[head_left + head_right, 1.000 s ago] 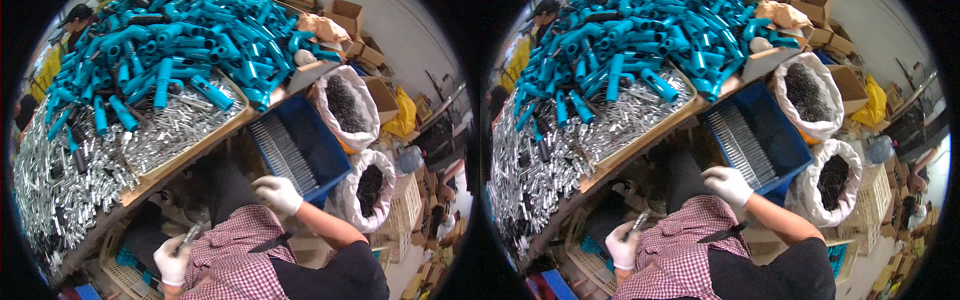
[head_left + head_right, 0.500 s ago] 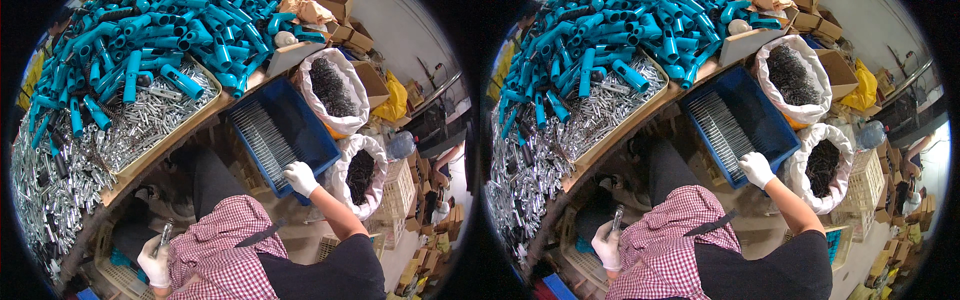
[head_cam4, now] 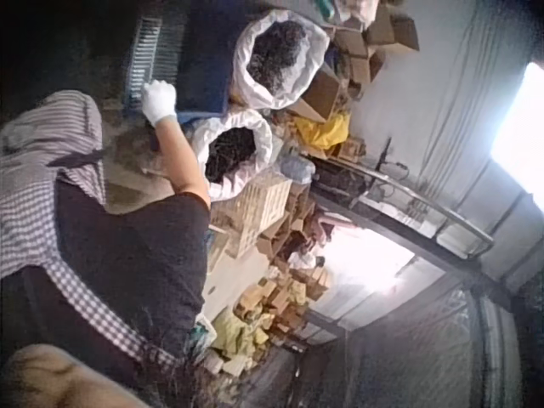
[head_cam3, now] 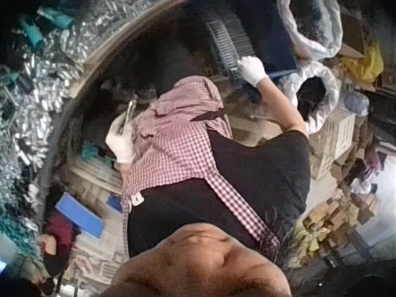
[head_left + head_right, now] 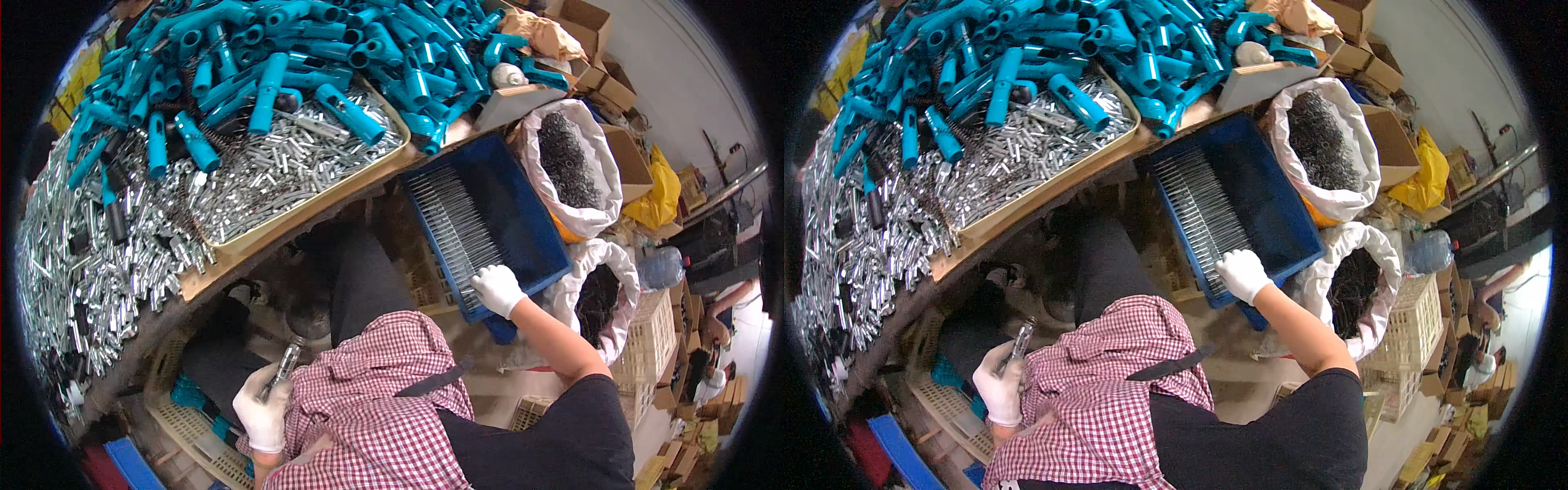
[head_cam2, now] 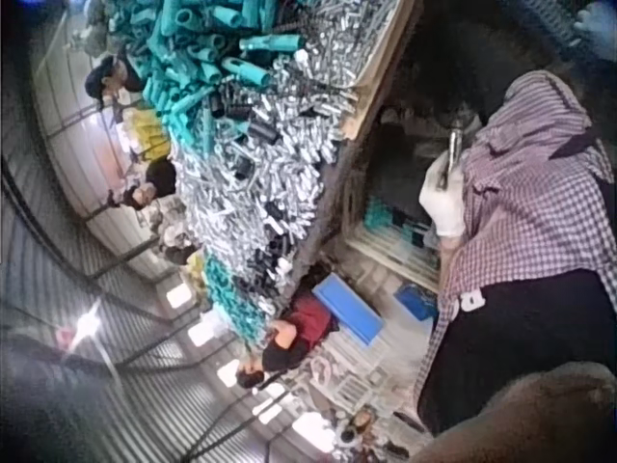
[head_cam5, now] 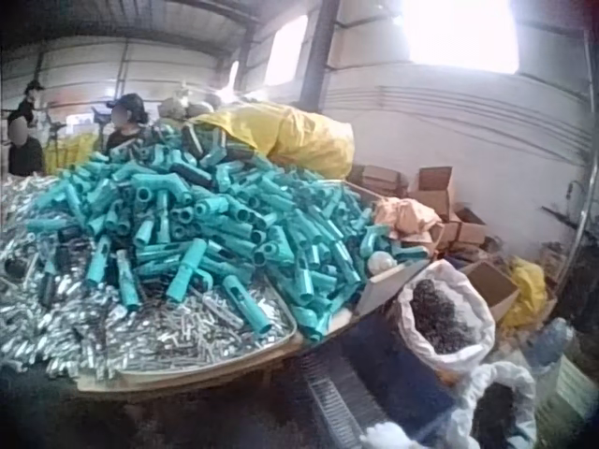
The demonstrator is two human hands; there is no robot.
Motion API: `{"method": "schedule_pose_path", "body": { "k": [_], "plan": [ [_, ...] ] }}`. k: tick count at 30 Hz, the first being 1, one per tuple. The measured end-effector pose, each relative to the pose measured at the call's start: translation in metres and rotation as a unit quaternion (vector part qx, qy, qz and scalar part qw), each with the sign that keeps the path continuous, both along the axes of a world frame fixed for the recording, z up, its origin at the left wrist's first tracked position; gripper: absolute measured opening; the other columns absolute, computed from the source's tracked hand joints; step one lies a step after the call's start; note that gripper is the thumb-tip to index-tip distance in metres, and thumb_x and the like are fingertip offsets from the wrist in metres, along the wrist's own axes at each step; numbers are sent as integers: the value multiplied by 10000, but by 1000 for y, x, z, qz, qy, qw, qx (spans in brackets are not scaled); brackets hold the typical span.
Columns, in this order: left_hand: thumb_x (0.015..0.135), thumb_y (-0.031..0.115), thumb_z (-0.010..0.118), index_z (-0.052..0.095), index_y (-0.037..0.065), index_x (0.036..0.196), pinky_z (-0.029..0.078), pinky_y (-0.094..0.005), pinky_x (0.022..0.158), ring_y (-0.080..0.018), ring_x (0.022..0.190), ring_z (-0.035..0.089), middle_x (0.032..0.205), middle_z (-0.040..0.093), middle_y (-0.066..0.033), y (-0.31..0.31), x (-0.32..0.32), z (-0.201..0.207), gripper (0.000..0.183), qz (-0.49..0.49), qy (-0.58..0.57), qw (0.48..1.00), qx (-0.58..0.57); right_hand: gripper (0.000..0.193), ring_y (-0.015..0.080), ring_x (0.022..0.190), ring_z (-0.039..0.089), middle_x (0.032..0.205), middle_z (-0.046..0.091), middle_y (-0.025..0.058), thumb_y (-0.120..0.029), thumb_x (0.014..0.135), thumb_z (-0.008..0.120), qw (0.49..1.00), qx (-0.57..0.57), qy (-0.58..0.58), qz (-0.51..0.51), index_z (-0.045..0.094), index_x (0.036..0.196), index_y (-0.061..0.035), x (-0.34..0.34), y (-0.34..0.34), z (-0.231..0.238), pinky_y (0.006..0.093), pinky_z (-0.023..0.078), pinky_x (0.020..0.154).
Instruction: The person fastens an apron buckle, then assembles mechanical components by inserting metal pins and springs into metal cylinders and fitting them into plastic handles by hand.
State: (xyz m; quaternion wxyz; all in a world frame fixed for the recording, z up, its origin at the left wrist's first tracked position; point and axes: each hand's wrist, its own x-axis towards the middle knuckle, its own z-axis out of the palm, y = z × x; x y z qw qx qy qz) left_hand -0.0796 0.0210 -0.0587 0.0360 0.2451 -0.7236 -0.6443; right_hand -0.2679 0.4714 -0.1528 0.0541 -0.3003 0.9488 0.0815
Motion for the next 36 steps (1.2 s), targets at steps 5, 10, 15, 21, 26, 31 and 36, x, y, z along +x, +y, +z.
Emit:
{"method": "schedule_pose_path", "body": {
  "k": [5,10,15,21,26,31,36],
  "plan": [
    [822,269,804,665,-84,1085,491,-238,688,-101,741,590,899,671,-52,-6,3,0,462,3,18,1000,-19,112,339,780,680,812,668,150,-159,784,636,993,19,-67,-92,640,841,-62,0,-11,13,464,536,704],
    [833,190,757,657,-88,1101,446,-196,582,-61,650,557,846,678,-76,-14,8,19,399,24,-25,998,45,219,388,810,660,809,654,200,-103,760,648,976,-126,-56,-169,574,954,-33,-20,-46,68,463,520,696],
    [800,161,716,634,-73,1167,518,-255,665,-153,719,652,915,700,-117,-19,4,27,443,-28,-94,995,6,271,223,788,681,968,665,142,-83,851,628,581,-638,-452,-225,539,1100,-23,-10,-172,134,351,560,755],
    [797,326,802,601,-16,1252,494,-322,922,-221,1036,655,1140,674,-175,0,-4,51,604,56,98,984,-141,329,298,938,704,1077,673,191,-59,841,713,293,-656,-687,-107,541,1120,-34,47,-300,109,417,574,860],
    [843,257,768,627,-53,1206,503,-309,889,-194,972,651,1088,687,-142,-11,14,54,498,169,110,974,-107,418,257,958,698,1111,673,200,-130,861,743,300,-567,-764,-73,542,1188,35,57,-321,119,352,574,844],
    [824,104,705,640,-52,1188,507,-293,845,-163,898,648,1018,697,-123,-17,15,61,401,188,85,975,-78,434,219,912,702,1051,689,183,-171,899,717,445,-500,-742,-32,570,1204,100,50,-322,137,317,575,794],
    [840,186,713,604,-90,1208,426,-212,554,-70,623,532,867,665,-65,-26,14,56,473,151,86,978,-114,374,184,816,696,950,688,140,-158,904,705,479,-492,-726,-49,599,1162,92,49,-321,141,284,571,718]
  ]
}}
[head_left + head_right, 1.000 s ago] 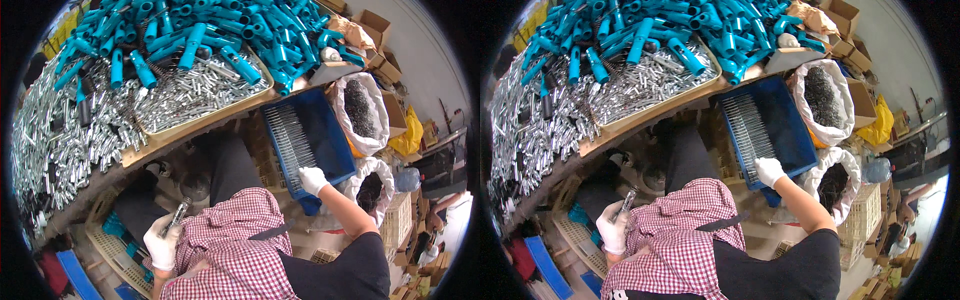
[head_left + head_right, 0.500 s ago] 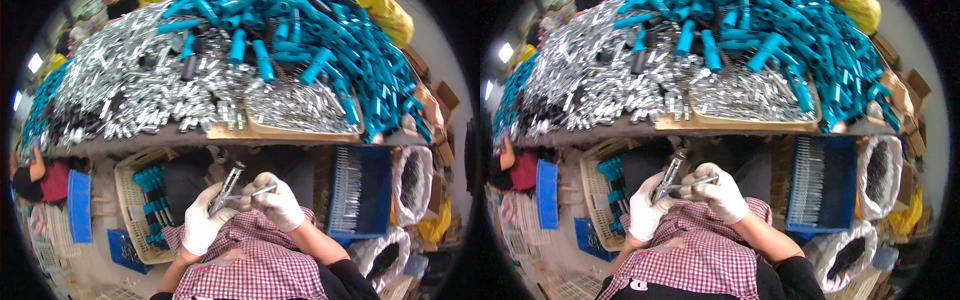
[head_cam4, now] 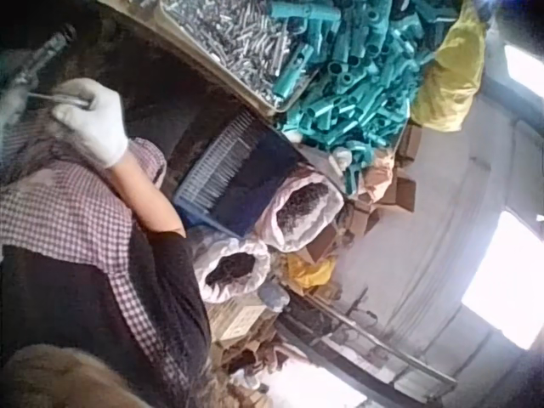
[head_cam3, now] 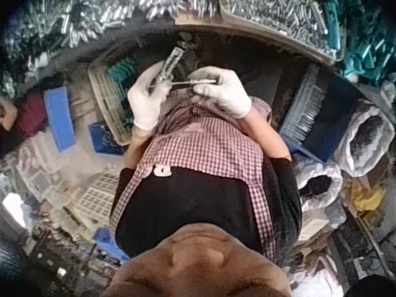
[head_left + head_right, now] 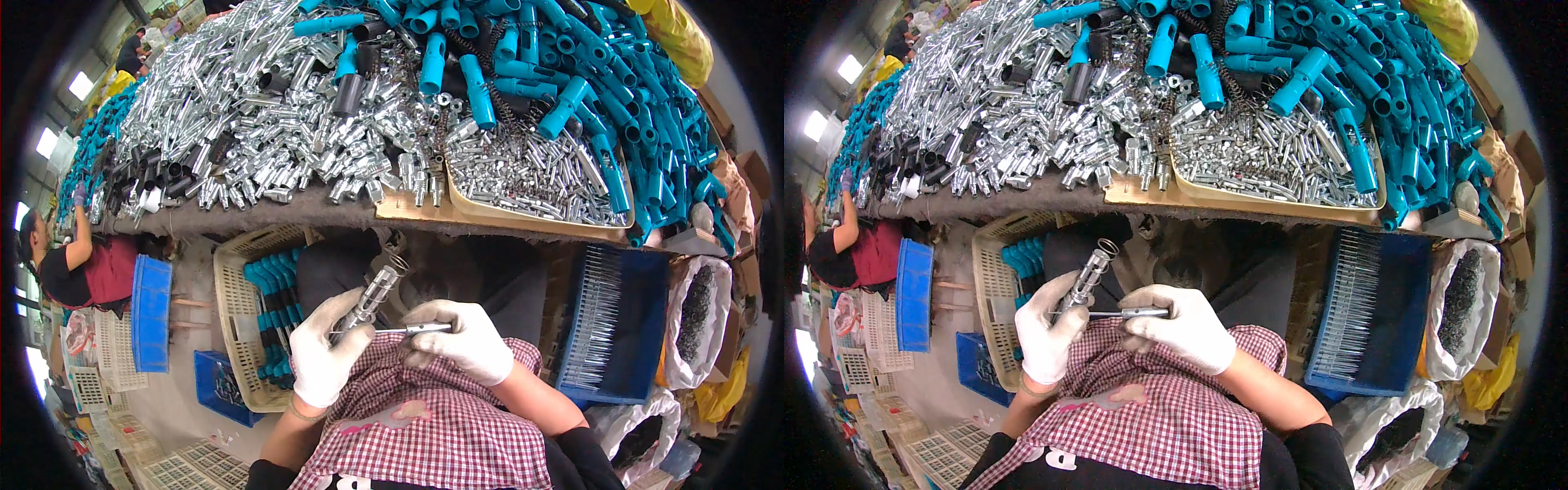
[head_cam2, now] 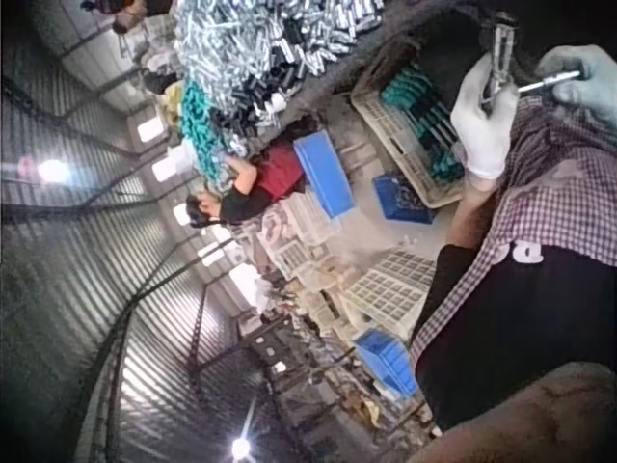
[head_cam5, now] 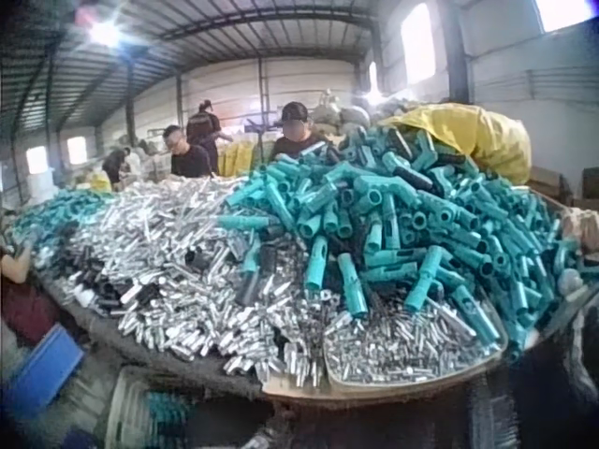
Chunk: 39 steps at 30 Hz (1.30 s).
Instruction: The person fastens an apron buckle, then assembles mechanical components by inserting metal pins and springs into metal cylinders and fitting them into plastic handles by hand.
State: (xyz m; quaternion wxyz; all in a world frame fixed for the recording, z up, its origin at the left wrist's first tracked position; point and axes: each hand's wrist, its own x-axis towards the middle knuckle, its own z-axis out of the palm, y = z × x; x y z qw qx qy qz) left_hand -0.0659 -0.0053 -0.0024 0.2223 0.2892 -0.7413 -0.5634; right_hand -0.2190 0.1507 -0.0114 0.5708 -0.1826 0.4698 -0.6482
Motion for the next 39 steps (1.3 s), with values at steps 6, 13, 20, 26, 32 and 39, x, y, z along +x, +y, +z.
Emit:
{"method": "schedule_pose_path", "body": {
  "k": [6,13,20,26,32,39],
  "plan": [
    [786,120,679,642,-98,1127,485,-268,705,-148,753,603,880,662,-96,1,-5,13,407,-41,-11,991,-126,277,123,686,630,845,669,72,-182,876,717,997,36,73,-10,642,1024,40,-1,-3,-13,252,514,622],
    [706,218,793,689,-54,1019,482,-298,685,-205,735,620,833,639,-116,-6,8,12,428,-73,-27,986,-145,203,129,772,588,836,636,52,-145,769,676,940,109,312,-83,660,897,12,-30,20,7,284,485,729],
    [711,139,807,717,12,942,520,-328,621,-277,681,674,790,690,-136,-18,11,16,279,-169,-24,965,-197,182,104,714,554,812,606,40,-135,760,658,913,93,383,-109,626,880,-2,-52,38,38,250,459,663],
    [715,142,791,710,2,962,551,-327,633,-278,701,712,843,717,-152,-9,7,19,294,-185,-13,955,-232,227,140,700,605,800,622,70,-188,776,679,911,81,403,-32,630,913,-14,-37,27,37,280,484,657],
    [743,150,798,723,29,998,549,-319,625,-271,693,703,858,723,-122,-10,9,20,292,-210,-9,949,-235,248,187,718,634,815,643,102,-195,780,693,902,65,427,-3,637,942,-15,-29,21,39,311,505,687],
    [734,120,809,725,11,1019,551,-317,627,-264,709,703,844,712,-146,-16,10,17,317,-240,12,951,-192,245,199,753,646,829,645,104,-195,791,688,910,49,411,21,631,953,-20,-26,18,35,320,512,707]
  ]
}}
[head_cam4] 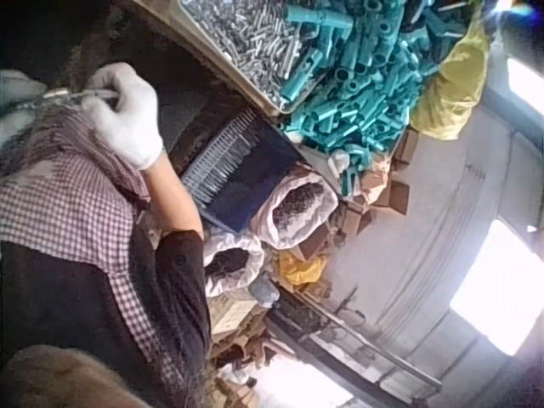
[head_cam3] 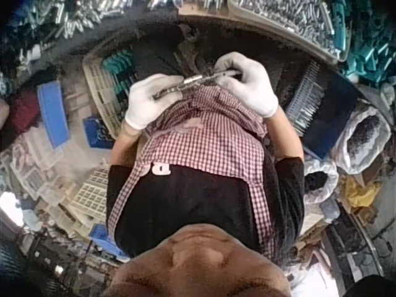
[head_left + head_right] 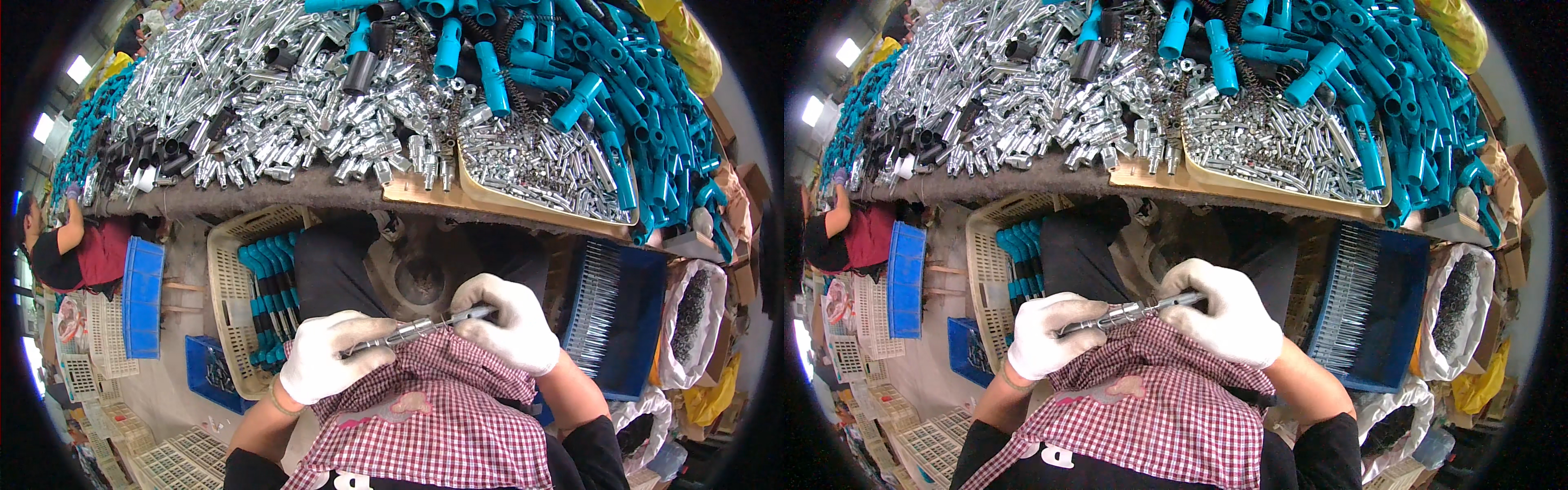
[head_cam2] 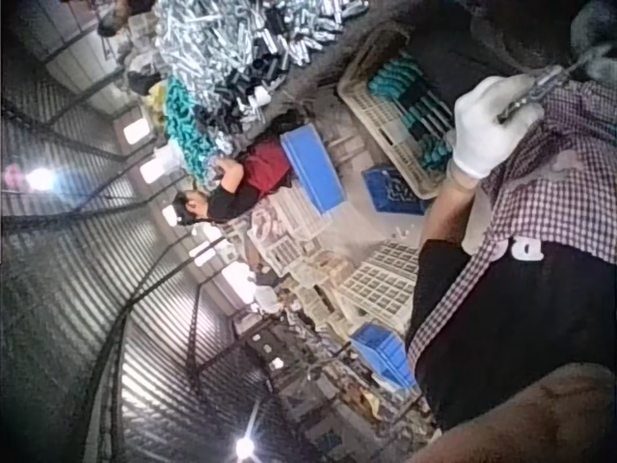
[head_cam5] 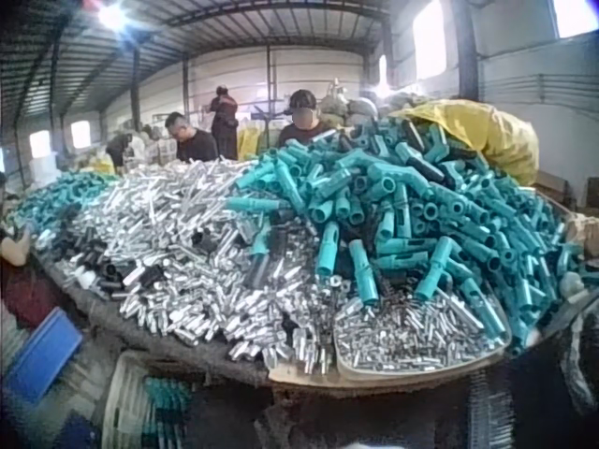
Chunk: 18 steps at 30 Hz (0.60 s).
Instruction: The person fastens an apron buckle, then assembles mechanical components by inserting metal pins and springs into metal cylinders and fitting them into plastic handles by hand.
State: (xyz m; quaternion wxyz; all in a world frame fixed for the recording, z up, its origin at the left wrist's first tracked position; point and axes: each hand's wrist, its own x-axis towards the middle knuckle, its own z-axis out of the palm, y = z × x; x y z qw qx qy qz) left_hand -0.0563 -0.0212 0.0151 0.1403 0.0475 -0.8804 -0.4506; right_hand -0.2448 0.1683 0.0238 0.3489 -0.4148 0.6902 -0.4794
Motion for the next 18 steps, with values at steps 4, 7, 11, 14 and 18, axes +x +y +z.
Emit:
{"method": "schedule_pose_path", "body": {
  "k": [4,7,11,14,18],
  "plan": [
    [725,98,826,724,-15,1004,553,-308,651,-255,727,708,848,713,-155,2,-1,-4,318,-9,9,995,94,334,244,736,629,829,612,116,-318,905,666,995,-74,43,43,565,1020,-22,11,-2,-13,332,502,712],
    [724,74,828,722,-28,1002,554,-306,665,-241,747,712,861,717,-159,1,1,-13,315,-25,28,996,84,409,240,758,622,865,600,122,-414,953,591,996,-61,10,57,530,1051,-21,13,1,-12,338,496,717],
    [723,71,826,722,-31,1005,558,-307,681,-247,767,717,867,717,-162,4,3,-10,317,-1,-19,993,112,574,210,954,624,1021,634,135,-546,973,498,992,-67,-103,-7,531,1142,2,14,3,-30,339,490,844],
    [727,91,825,724,-26,1006,564,-309,698,-265,780,720,881,719,-172,8,1,-5,319,12,-49,994,95,609,242,1103,615,1157,648,173,-517,990,490,942,-102,-316,-45,516,1267,25,26,3,-25,346,478,937],
    [700,75,808,715,-54,978,544,-298,650,-239,719,711,850,713,-178,11,-1,-3,320,10,-20,997,70,567,258,1130,623,1232,628,216,-437,1026,452,928,-127,-349,-37,493,1319,46,32,6,-34,345,471,984]
  ]
}}
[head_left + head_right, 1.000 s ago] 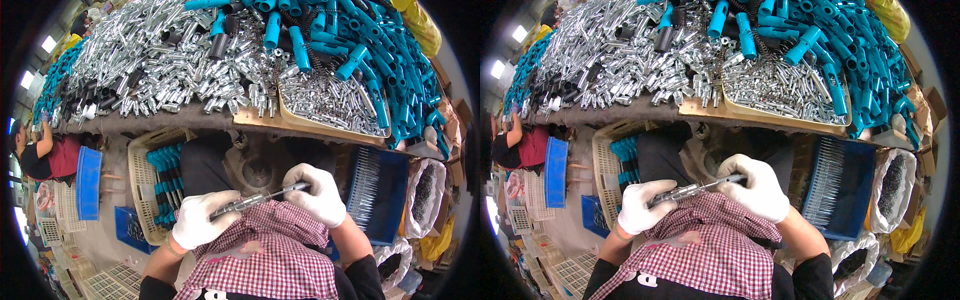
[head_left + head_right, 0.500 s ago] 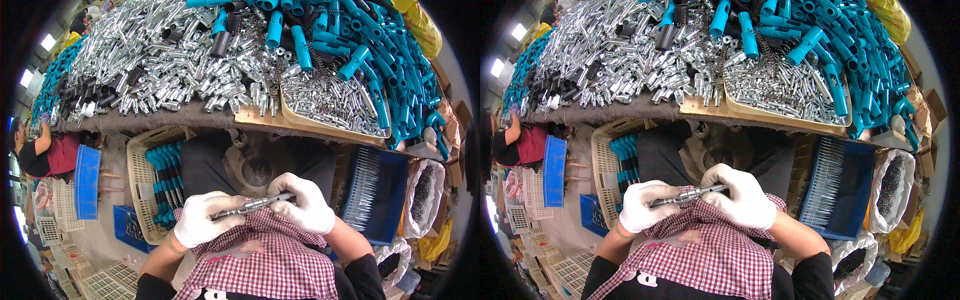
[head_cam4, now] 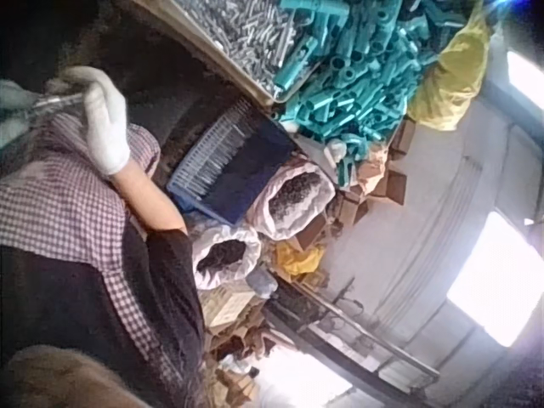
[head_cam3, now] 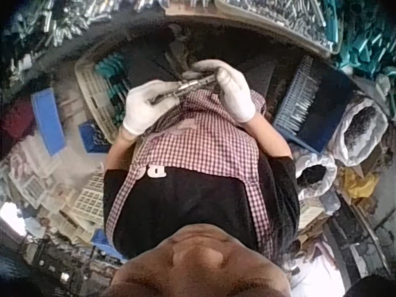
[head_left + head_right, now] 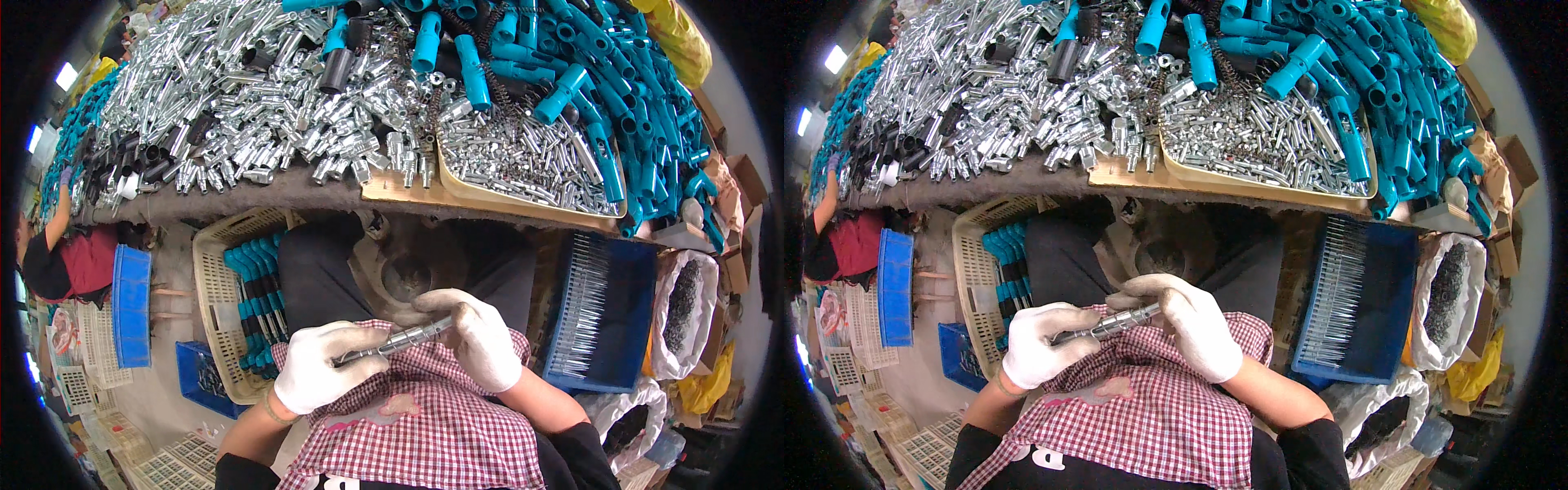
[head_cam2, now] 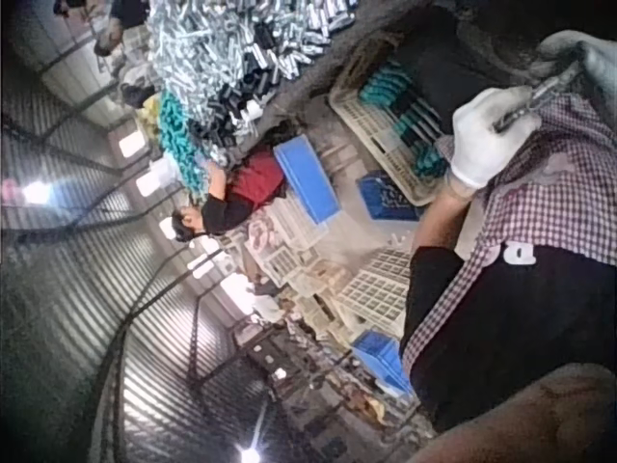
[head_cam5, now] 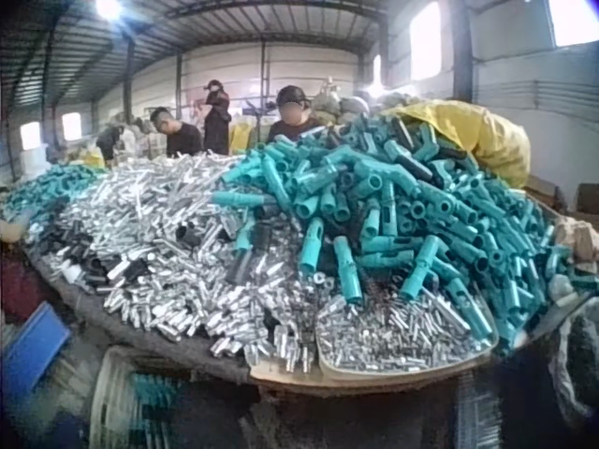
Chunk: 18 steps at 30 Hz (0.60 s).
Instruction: The person fastens an apron buckle, then assembles mechanical components by inserting metal pins and springs into metal cylinders and fitting them into plastic handles by hand.
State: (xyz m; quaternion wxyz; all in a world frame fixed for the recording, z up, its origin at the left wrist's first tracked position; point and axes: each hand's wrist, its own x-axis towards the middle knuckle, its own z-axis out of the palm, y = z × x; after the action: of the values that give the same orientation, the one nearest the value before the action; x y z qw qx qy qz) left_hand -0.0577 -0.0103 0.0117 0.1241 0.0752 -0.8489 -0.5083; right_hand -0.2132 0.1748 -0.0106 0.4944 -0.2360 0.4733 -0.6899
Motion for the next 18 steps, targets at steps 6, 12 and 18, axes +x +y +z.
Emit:
{"method": "schedule_pose_path", "body": {
  "k": [6,12,18],
  "plan": [
    [711,71,797,718,-41,975,555,-311,672,-261,748,722,865,716,-189,9,1,1,298,12,-11,1000,-15,472,248,1107,638,1195,643,205,-328,1050,395,998,30,51,-1,556,1234,76,15,-4,-8,346,512,947],
    [728,106,802,729,-11,964,568,-336,706,-282,785,726,886,720,-181,15,-2,-6,274,28,-33,999,-13,421,169,907,642,1031,677,122,-294,1053,372,997,-2,-13,-82,601,1197,29,26,-12,-12,277,513,831],
    [725,68,787,722,-24,956,567,-326,720,-268,795,728,893,720,-191,21,-2,-12,256,42,-12,999,-13,443,84,685,510,878,655,31,-318,1052,357,989,91,97,-71,658,1122,-1,29,-12,-14,228,409,621]
  ]
}}
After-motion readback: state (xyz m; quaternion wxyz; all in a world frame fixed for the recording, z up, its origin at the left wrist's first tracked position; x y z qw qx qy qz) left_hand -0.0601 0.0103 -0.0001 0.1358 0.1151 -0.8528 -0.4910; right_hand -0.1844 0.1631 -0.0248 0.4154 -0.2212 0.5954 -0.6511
